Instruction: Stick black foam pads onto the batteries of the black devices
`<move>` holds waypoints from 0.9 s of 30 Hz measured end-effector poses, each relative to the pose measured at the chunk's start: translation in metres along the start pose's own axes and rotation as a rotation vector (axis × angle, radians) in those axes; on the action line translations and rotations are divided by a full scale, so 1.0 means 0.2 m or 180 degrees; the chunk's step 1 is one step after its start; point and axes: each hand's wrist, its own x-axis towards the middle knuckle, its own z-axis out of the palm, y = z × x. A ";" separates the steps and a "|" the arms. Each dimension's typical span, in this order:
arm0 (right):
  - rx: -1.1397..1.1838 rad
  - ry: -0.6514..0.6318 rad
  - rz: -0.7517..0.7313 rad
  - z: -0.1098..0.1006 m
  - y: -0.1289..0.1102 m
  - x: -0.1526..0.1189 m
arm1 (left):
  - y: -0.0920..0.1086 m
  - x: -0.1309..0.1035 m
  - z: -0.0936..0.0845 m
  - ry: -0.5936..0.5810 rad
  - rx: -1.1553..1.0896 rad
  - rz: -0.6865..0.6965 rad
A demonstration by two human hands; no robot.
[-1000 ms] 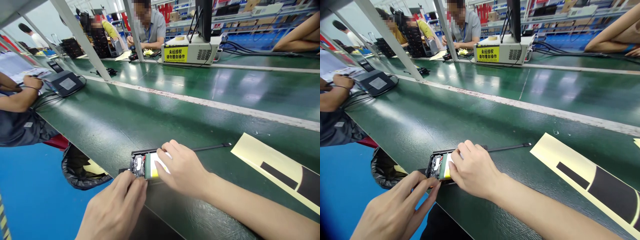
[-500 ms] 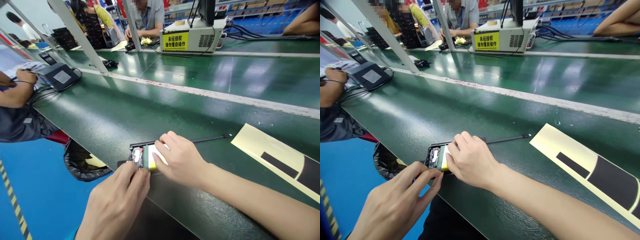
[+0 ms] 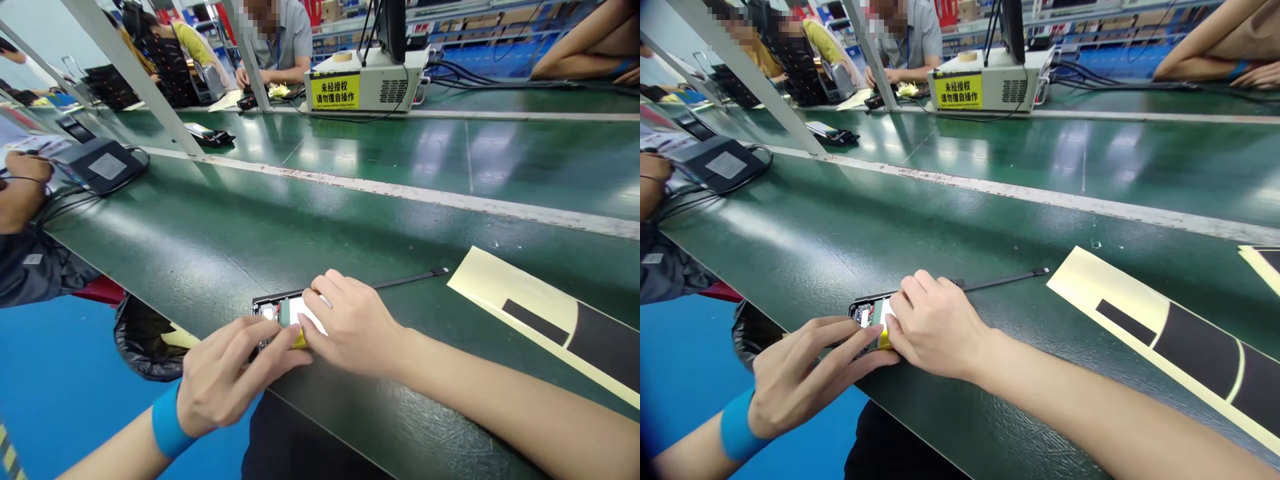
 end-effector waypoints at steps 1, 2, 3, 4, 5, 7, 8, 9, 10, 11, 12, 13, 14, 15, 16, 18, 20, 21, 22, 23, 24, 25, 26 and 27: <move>0.0014 -0.0011 0.0023 0.00 0.00 0.00 | 0.00 -0.02 -0.01 -0.0058 -0.0049 -0.0115; 0.0024 -0.0023 0.0048 0.00 0.00 0.00 | 0.00 -0.04 -0.01 -0.0115 -0.0100 -0.0225; 0.0035 -0.0035 0.0063 0.00 -0.01 0.00 | 0.00 -0.06 -0.02 -0.0160 -0.0144 -0.0316; 0.0046 -0.0043 0.0071 0.00 -0.01 0.00 | 0.00 -0.07 -0.03 -0.0180 -0.0175 -0.0378; 0.0060 -0.0050 0.0073 0.00 -0.01 0.00 | 0.00 -0.09 -0.03 -0.0189 -0.0201 -0.0420; 0.0078 -0.0053 0.0060 0.01 -0.01 0.00 | 0.01 -0.09 -0.03 -0.0205 -0.0288 -0.0495; 0.0083 -0.0043 0.0048 0.01 -0.01 0.00 | 0.01 -0.09 -0.02 -0.0221 -0.0344 -0.0541; 0.0092 -0.0031 0.0040 0.01 -0.01 0.00 | 0.02 -0.08 -0.02 -0.0231 -0.0422 -0.0600; 0.0100 -0.0017 0.0040 0.01 -0.01 0.00 | 0.02 -0.06 -0.01 -0.0234 -0.0523 -0.0673; 0.0104 -0.0010 0.0038 0.01 -0.01 0.00 | 0.03 -0.05 -0.01 -0.0227 -0.0628 -0.0755; 0.0103 -0.0006 0.0040 0.01 -0.01 0.00 | 0.03 -0.03 0.00 -0.0206 -0.0718 -0.0846; 0.0099 -0.0008 0.0040 0.01 -0.02 0.00 | 0.02 -0.01 0.00 -0.0187 -0.0786 -0.0920; 0.0087 -0.0023 0.0031 0.01 -0.02 0.00 | 0.02 0.00 0.01 -0.0192 -0.0842 -0.0966; 0.0059 -0.0034 0.0016 0.01 -0.02 0.00 | 0.01 0.02 0.01 -0.0236 -0.0888 -0.0982; 0.0032 -0.0038 -0.0008 0.02 -0.02 0.00 | 0.01 0.03 0.02 -0.0306 -0.0918 -0.0971; -0.0023 0.0030 -0.0052 0.03 -0.03 0.00 | -0.01 0.06 0.04 -0.0441 -0.0919 -0.0890; -0.0019 0.0184 -0.0063 0.03 -0.03 -0.01 | -0.01 0.07 0.06 -0.0529 -0.0895 -0.0812; 0.0086 0.0258 -0.0001 0.03 -0.03 -0.02 | -0.02 0.07 0.07 -0.0545 -0.0881 -0.0762; 0.0275 0.0316 0.0075 0.01 -0.02 -0.03 | -0.01 0.06 0.08 -0.0552 -0.0875 -0.0711; 0.0503 0.0387 0.0137 -0.01 0.00 -0.04 | -0.01 0.06 0.08 -0.0548 -0.0876 -0.0662; 0.0736 0.0441 0.0187 -0.03 0.02 -0.06 | -0.01 0.05 0.08 -0.0537 -0.0883 -0.0624; 0.0945 0.0429 0.0248 -0.06 0.05 -0.08 | -0.01 0.04 0.09 -0.0514 -0.0889 -0.0585; 0.1102 0.0324 0.0309 -0.09 0.08 -0.11 | -0.01 0.03 0.09 -0.0479 -0.0888 -0.0554; 0.1218 0.0102 0.0375 -0.12 0.12 -0.14 | -0.01 0.02 0.09 -0.0466 -0.0883 -0.0533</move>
